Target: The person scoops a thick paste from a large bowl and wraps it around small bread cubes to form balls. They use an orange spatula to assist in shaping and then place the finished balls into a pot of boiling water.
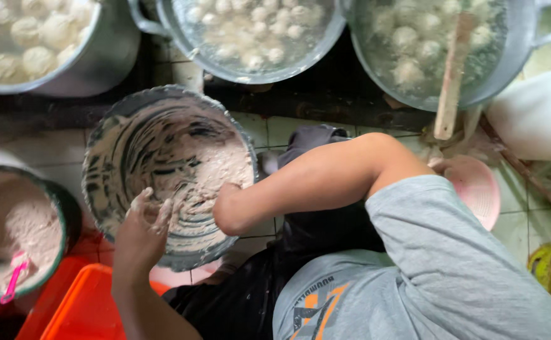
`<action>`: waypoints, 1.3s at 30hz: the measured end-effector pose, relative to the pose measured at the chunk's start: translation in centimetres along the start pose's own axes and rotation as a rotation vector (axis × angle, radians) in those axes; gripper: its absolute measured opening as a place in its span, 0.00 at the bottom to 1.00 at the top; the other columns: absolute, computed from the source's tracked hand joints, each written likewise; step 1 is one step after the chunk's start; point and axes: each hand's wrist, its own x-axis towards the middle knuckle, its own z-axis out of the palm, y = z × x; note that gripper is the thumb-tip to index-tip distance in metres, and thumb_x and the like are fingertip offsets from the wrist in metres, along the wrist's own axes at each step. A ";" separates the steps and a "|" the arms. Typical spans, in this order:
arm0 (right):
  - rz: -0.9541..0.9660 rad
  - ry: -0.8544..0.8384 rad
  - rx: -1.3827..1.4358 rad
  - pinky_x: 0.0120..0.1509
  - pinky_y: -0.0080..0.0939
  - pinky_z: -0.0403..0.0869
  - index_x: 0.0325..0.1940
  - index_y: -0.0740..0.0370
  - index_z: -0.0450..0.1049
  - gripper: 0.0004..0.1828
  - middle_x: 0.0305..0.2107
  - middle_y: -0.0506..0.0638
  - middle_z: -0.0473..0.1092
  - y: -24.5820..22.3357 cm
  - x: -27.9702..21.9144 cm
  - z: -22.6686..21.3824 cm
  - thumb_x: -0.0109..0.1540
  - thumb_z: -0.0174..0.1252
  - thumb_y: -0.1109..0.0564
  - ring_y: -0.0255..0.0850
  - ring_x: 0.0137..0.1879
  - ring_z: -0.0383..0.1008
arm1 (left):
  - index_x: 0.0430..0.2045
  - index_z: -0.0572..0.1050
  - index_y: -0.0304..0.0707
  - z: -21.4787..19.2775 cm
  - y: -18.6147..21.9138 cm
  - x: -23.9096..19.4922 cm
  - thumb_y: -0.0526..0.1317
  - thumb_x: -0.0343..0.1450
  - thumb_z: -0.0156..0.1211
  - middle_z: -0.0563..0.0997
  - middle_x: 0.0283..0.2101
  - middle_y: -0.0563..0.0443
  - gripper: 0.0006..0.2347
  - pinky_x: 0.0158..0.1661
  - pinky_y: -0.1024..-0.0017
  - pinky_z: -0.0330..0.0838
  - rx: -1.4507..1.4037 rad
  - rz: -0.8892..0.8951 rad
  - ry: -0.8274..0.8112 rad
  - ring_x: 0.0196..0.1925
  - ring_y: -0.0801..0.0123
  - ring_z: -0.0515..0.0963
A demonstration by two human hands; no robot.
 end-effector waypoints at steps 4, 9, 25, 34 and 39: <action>-0.018 0.025 0.014 0.51 0.59 0.76 0.55 0.52 0.81 0.19 0.54 0.49 0.76 0.3 -1.9 -0.7 0.59 0.66 0.54 0.50 0.58 0.77 | 0.65 0.66 0.38 0.2 0.3 0.6 0.51 0.73 0.58 0.84 0.46 0.40 0.26 0.47 0.58 0.74 0.022 -0.108 -0.058 0.47 0.50 0.83; -0.037 0.113 0.021 0.49 0.58 0.77 0.54 0.51 0.82 0.17 0.55 0.49 0.76 0.7 -2.4 -0.3 0.61 0.61 0.56 0.48 0.58 0.77 | 0.64 0.68 0.39 0.9 -0.5 1.0 0.49 0.73 0.59 0.84 0.44 0.39 0.25 0.48 0.60 0.75 0.005 -0.006 -0.022 0.45 0.50 0.84; -0.056 0.122 0.043 0.49 0.52 0.77 0.48 0.50 0.84 0.14 0.47 0.47 0.79 1.6 -2.2 1.1 0.61 0.56 0.54 0.45 0.54 0.79 | 0.62 0.69 0.38 0.8 -0.2 0.6 0.52 0.71 0.62 0.82 0.40 0.36 0.26 0.45 0.59 0.75 -0.079 -0.032 0.010 0.42 0.49 0.83; -0.029 0.093 0.071 0.51 0.50 0.75 0.48 0.51 0.83 0.15 0.47 0.48 0.78 1.7 -3.4 0.3 0.60 0.57 0.54 0.47 0.55 0.78 | 0.67 0.64 0.39 0.4 0.6 0.6 0.52 0.73 0.57 0.82 0.46 0.41 0.28 0.48 0.60 0.74 -0.040 -0.100 -0.068 0.48 0.53 0.82; -0.039 0.096 0.048 0.51 0.51 0.75 0.48 0.51 0.83 0.14 0.47 0.49 0.78 1.7 -3.6 0.0 0.60 0.58 0.54 0.47 0.54 0.78 | 0.67 0.64 0.39 0.2 0.8 0.3 0.52 0.73 0.57 0.82 0.47 0.40 0.28 0.49 0.61 0.74 -0.057 -0.100 -0.049 0.48 0.53 0.82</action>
